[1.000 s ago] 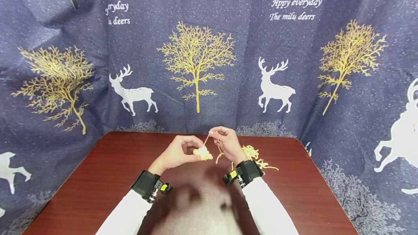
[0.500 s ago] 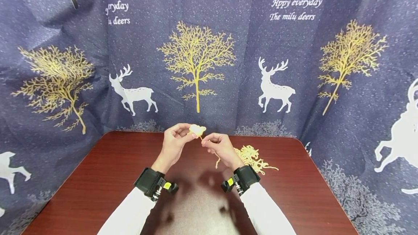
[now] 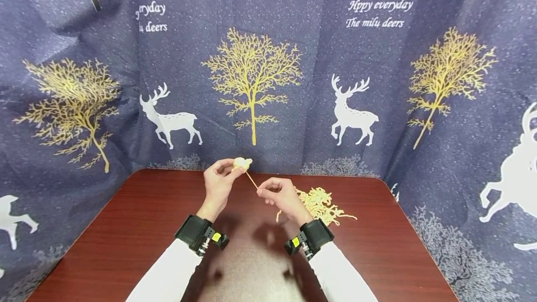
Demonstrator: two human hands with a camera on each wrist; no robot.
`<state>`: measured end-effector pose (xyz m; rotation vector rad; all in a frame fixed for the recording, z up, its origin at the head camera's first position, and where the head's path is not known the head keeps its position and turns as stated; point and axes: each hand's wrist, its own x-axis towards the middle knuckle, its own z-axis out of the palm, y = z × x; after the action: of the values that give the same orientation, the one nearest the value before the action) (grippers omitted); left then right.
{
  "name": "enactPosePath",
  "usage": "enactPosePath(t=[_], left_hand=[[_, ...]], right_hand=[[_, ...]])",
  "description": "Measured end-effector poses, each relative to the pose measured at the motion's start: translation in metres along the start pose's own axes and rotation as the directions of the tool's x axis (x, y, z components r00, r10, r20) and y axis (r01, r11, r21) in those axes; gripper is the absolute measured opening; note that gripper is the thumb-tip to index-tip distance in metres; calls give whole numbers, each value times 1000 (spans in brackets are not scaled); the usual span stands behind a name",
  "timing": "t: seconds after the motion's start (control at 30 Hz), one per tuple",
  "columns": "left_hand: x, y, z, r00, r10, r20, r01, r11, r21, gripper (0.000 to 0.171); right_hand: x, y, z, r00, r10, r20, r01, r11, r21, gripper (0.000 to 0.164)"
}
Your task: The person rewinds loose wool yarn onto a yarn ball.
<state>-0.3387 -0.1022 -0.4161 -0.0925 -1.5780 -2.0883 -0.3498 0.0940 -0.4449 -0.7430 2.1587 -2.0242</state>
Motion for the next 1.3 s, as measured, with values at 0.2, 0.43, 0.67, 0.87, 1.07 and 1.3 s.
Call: enactPosePath(t=[0.2,0.43,0.67,0.87,1.07,1.3], left_hand=[[2,-7,-7,998,56,-31,-53,994,100,33],[1,-22,-16,976,206,65,-215,893,397,29],[-3,-30,-22,941,216,261,-330,757,564,29],[-7,-25,-25,890,80,449,-358,734,577,28],[-8,-13,-25,749,-48,661,-318,849,422,26],[-11,1,-25,651,-90,754,-229,923,308,26]], right_hand=[[-5,2,1,1000,-4,10,5,999,-46,18],[-5,-6,1,1000,-23,3,24,996,-84,15],[5,-14,-5,997,-70,-21,68,996,-57,14],[12,-23,-9,995,-90,-37,90,996,11,17],[17,-25,-9,994,-87,-60,95,984,151,14],[20,-20,-10,994,-72,-81,84,984,160,13]])
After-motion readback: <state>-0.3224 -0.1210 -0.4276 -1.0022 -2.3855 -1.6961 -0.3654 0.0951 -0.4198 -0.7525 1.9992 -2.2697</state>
